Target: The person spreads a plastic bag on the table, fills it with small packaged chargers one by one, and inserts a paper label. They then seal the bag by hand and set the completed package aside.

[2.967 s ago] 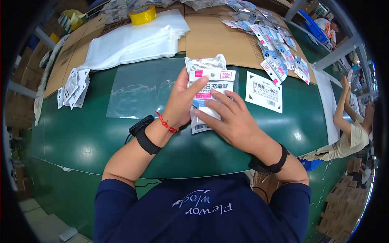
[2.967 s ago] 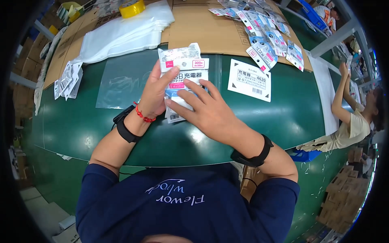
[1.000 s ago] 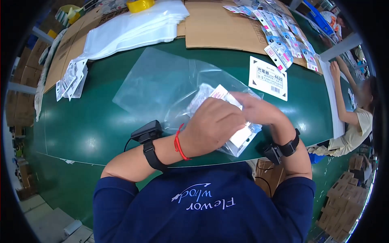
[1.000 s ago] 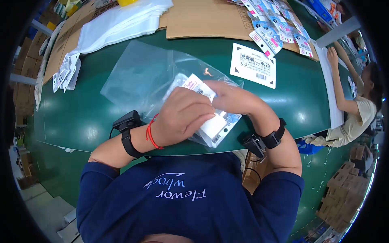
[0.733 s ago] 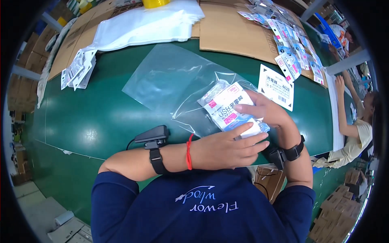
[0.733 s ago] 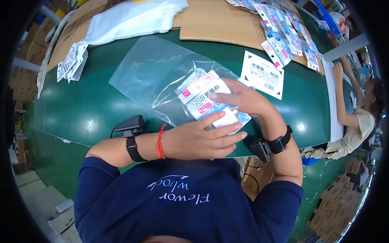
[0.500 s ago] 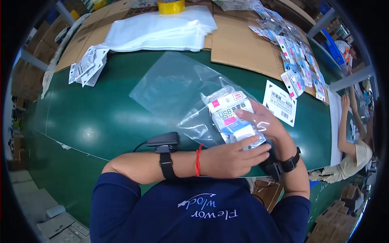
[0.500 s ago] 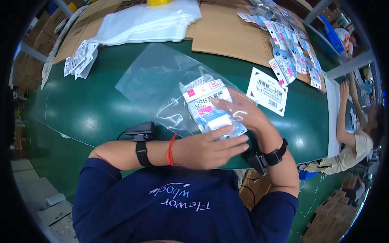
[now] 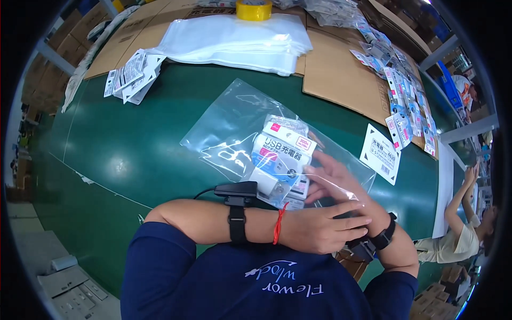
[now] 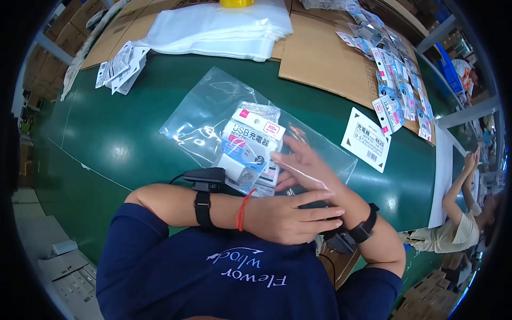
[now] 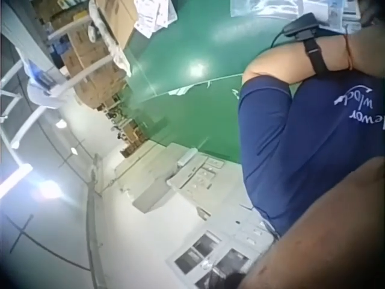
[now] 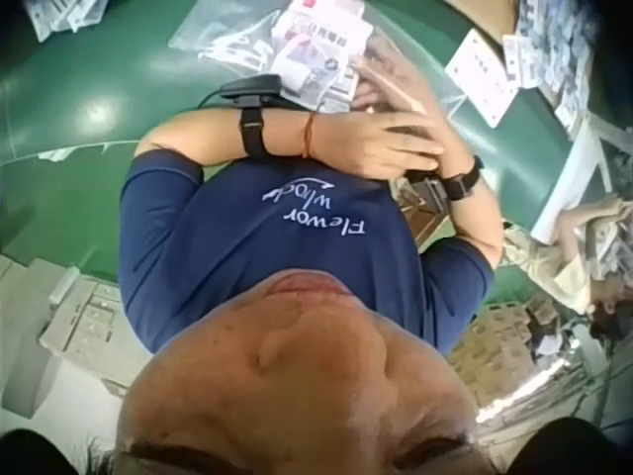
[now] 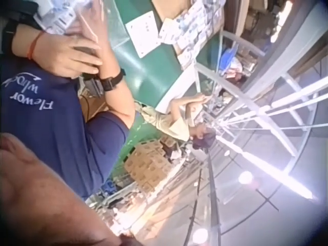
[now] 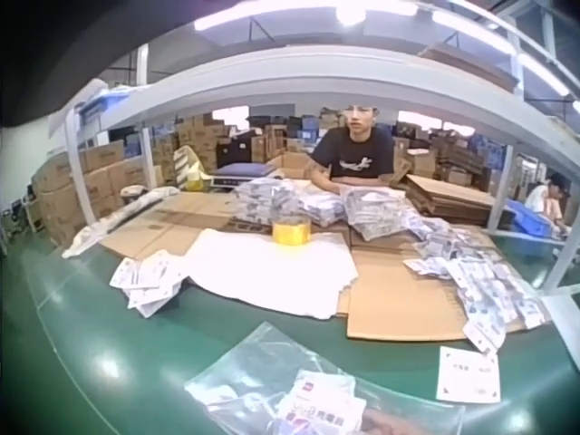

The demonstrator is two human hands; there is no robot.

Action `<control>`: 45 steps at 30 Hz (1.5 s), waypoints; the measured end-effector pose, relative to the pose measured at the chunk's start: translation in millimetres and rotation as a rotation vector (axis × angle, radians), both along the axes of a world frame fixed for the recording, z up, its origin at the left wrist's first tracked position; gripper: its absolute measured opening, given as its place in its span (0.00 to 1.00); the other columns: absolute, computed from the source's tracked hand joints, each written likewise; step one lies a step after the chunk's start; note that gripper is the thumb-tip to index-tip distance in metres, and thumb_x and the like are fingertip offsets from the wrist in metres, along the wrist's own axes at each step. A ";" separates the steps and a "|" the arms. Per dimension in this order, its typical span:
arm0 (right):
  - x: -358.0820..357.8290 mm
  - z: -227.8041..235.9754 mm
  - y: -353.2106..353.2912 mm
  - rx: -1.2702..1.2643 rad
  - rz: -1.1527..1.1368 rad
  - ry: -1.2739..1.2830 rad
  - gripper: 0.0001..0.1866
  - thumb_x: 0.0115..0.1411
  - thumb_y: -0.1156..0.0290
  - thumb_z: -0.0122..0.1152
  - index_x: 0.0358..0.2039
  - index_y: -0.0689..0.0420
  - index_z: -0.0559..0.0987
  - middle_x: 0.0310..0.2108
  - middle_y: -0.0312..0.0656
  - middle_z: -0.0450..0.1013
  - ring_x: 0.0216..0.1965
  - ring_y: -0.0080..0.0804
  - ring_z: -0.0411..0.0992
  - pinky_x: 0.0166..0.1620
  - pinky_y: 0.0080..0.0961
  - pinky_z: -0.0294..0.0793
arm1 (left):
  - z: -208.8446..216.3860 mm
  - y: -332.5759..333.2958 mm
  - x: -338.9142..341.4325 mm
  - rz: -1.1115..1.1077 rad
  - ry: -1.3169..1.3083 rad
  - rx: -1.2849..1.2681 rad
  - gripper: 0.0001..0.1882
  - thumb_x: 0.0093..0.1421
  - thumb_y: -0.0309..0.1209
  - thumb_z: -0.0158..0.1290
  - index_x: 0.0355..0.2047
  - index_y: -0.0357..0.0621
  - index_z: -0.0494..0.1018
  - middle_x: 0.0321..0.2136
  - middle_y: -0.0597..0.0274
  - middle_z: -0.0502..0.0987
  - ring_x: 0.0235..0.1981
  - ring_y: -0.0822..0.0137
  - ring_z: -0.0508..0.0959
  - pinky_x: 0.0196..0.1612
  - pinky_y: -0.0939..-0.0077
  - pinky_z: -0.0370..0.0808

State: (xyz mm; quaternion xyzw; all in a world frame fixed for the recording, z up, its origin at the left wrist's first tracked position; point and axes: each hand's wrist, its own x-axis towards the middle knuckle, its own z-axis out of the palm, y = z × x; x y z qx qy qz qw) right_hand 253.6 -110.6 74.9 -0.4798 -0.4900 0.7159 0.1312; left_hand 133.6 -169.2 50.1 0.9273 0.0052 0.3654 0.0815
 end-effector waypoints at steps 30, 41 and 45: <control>-81.7 -21.0 34.8 0.091 -0.225 0.467 0.37 0.62 0.66 0.54 0.65 0.55 0.46 0.47 0.52 0.69 0.40 0.37 0.75 0.40 0.30 0.79 | 17.6 7.4 7.5 0.189 -0.142 -0.233 0.24 0.58 0.40 0.49 0.50 0.35 0.69 0.51 0.52 0.71 0.57 0.54 0.66 0.62 0.44 0.52; 90.0 9.0 -16.0 0.196 0.162 0.067 0.22 0.63 0.67 0.54 0.56 0.61 0.67 0.47 0.43 0.72 0.41 0.25 0.73 0.43 0.23 0.75 | 11.2 78.4 -36.5 0.714 0.332 -0.293 0.35 0.57 0.50 0.51 0.61 0.49 0.59 0.64 0.50 0.52 0.65 0.45 0.50 0.62 0.39 0.40; 156.6 38.6 -5.1 0.185 0.215 -0.047 0.14 0.61 0.68 0.55 0.44 0.64 0.77 0.48 0.44 0.72 0.44 0.27 0.73 0.44 0.22 0.73 | -21.7 82.6 -31.6 0.742 0.418 -0.190 0.35 0.55 0.54 0.51 0.59 0.48 0.62 0.61 0.48 0.58 0.63 0.44 0.53 0.60 0.35 0.41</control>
